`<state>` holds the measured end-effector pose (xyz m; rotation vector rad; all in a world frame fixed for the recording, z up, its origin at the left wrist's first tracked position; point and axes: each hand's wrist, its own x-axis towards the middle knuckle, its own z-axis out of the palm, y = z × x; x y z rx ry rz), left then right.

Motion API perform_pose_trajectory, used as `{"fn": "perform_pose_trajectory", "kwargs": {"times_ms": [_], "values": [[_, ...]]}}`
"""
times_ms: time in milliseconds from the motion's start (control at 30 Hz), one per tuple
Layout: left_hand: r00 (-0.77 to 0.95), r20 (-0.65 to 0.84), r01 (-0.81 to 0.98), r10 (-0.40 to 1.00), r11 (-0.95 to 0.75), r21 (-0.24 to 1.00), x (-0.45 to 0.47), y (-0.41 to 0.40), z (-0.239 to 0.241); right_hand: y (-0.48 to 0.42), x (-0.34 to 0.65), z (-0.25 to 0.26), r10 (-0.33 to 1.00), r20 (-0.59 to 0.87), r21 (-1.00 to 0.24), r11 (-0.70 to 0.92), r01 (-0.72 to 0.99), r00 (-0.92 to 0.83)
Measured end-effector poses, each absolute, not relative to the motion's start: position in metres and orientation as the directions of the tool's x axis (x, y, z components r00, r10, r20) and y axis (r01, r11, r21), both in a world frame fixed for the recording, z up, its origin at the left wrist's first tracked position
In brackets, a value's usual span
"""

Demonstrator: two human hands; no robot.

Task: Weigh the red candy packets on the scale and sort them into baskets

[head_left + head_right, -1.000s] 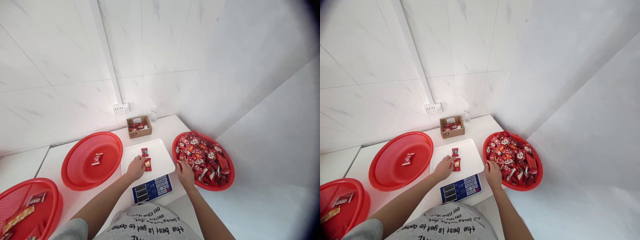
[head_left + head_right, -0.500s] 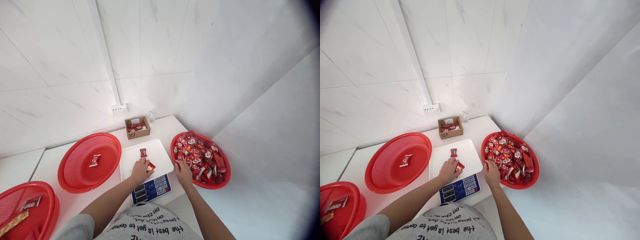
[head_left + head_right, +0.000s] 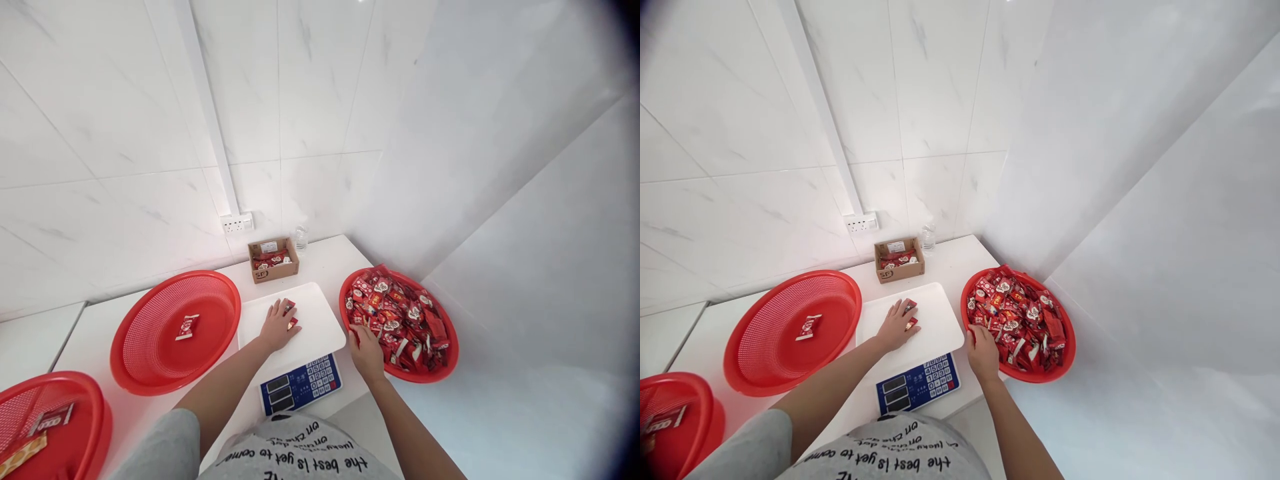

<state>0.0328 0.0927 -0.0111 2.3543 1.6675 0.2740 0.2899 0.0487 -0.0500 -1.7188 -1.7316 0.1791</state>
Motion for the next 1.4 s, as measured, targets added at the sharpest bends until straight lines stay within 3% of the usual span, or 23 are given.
{"fn": "perform_pose_trajectory", "kwargs": {"times_ms": [167, 467, 733, 833, 900, 1033, 1400], "values": [[0.384, 0.033, 0.880, 0.923, -0.376, 0.291, 0.028, 0.086, -0.013, 0.049, 0.291, -0.052, 0.925, 0.366, -0.534, 0.117, 0.837, 0.104], [0.277, -0.057, 0.922, 0.959, -0.248, 0.299, 0.014, 0.073, -0.012, 0.049, 0.290, -0.050, 0.940, 0.324, -0.532, 0.089, 0.842, 0.105], [-0.132, 0.082, 0.940, 0.988, 0.098, 0.327, -0.060, 0.082, 0.032, 0.047, 0.290, -0.048, 0.937, 0.332, -0.510, 0.085, 0.856, 0.105], [-0.278, 0.133, 0.930, 0.951, 0.232, 0.283, -0.090, 0.072, 0.036, 0.048, 0.290, -0.048, 0.931, 0.350, -0.509, 0.096, 0.855, 0.104], [-0.256, 0.129, 0.951, 0.958, 0.226, 0.210, -0.101, 0.058, 0.028, 0.047, 0.289, -0.048, 0.932, 0.347, -0.509, 0.094, 0.856, 0.104], [-0.097, -0.050, 0.988, 0.994, 0.102, 0.119, -0.101, 0.027, 0.001, 0.046, 0.289, -0.048, 0.929, 0.356, -0.510, 0.098, 0.854, 0.105], [-0.115, -0.211, 0.983, 0.971, 0.142, 0.120, -0.109, 0.005, 0.002, 0.046, 0.289, -0.048, 0.931, 0.347, -0.502, 0.085, 0.860, 0.110]]}}
